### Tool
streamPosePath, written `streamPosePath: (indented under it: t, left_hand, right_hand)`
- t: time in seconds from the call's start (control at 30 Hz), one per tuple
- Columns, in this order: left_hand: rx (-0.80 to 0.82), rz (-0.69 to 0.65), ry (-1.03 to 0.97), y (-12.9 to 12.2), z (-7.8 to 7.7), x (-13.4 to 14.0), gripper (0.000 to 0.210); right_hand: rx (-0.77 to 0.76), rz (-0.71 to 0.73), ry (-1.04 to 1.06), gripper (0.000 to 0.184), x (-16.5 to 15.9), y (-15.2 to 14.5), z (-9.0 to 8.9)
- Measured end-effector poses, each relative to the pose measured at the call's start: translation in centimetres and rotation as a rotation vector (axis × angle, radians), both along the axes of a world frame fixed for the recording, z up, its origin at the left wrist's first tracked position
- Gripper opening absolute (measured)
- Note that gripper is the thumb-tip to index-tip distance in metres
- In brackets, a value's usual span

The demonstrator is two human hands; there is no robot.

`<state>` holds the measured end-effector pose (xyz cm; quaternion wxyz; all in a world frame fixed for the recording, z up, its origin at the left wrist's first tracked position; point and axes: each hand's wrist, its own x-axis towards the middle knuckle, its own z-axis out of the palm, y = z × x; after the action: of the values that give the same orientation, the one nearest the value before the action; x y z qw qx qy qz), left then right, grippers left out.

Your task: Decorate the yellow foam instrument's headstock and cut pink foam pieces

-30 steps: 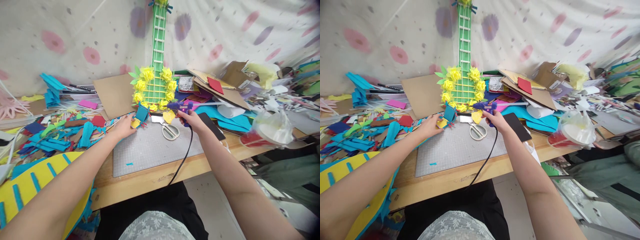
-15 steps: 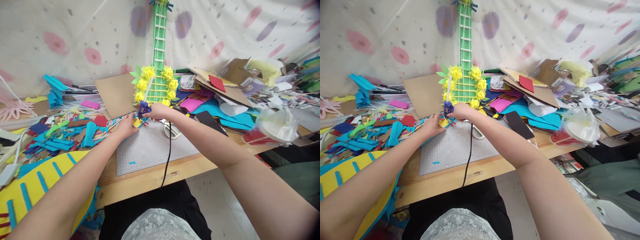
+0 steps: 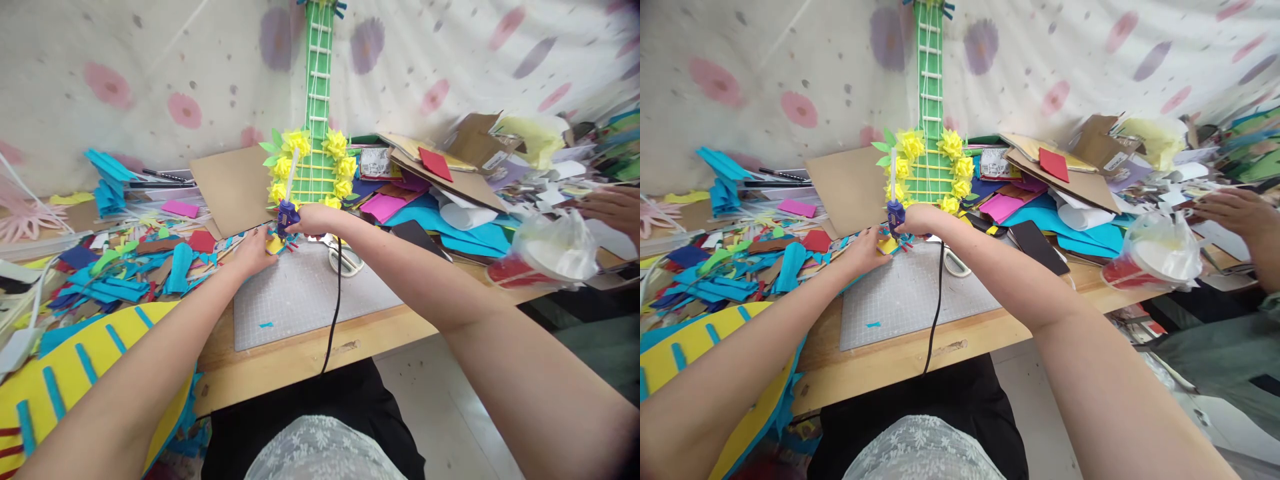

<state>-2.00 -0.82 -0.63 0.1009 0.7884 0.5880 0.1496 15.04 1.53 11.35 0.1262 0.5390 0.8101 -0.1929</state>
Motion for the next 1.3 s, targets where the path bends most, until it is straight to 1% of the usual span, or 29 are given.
streamPosePath:
  t: [0.23, 0.33, 0.5, 0.8, 0.97, 1.1, 1.3]
  left_hand:
    - [0.009, -0.018, -0.003, 0.2, -0.3, -0.2, 0.052]
    - [0.011, -0.010, 0.002, 0.2, -0.4, -0.2, 0.054]
    - [0.005, 0.009, -0.004, 0.2, -0.6, -0.2, 0.055]
    - [0.004, 0.009, 0.004, 0.0, -0.2, 0.0, 0.051]
    - [-0.006, 0.023, 0.002, -0.1, -0.1, 0.0, 0.055]
    - [-0.004, 0.004, -0.001, -0.1, 0.0, 0.1, 0.054]
    - [0.003, -0.005, 0.013, 0.1, -0.1, -0.1, 0.052]
  right_hand:
    - [-0.005, -0.006, 0.020, 0.040, 0.3, 0.5, -0.2]
    - [-0.028, 0.008, 0.022, 0.039, 0.3, 0.7, -0.1]
    - [-0.024, 0.010, 0.020, 0.039, 0.0, 0.9, -0.1]
    - [-0.005, 0.013, 0.080, 0.042, 0.2, 1.8, -1.3]
    - [-0.001, 0.015, 0.075, 0.043, -0.1, 1.5, -1.0]
    - [-0.001, 0.021, 0.073, 0.043, -0.1, 1.6, -1.1]
    - [-0.047, -0.014, 0.074, 0.037, 0.4, 1.6, -0.6]
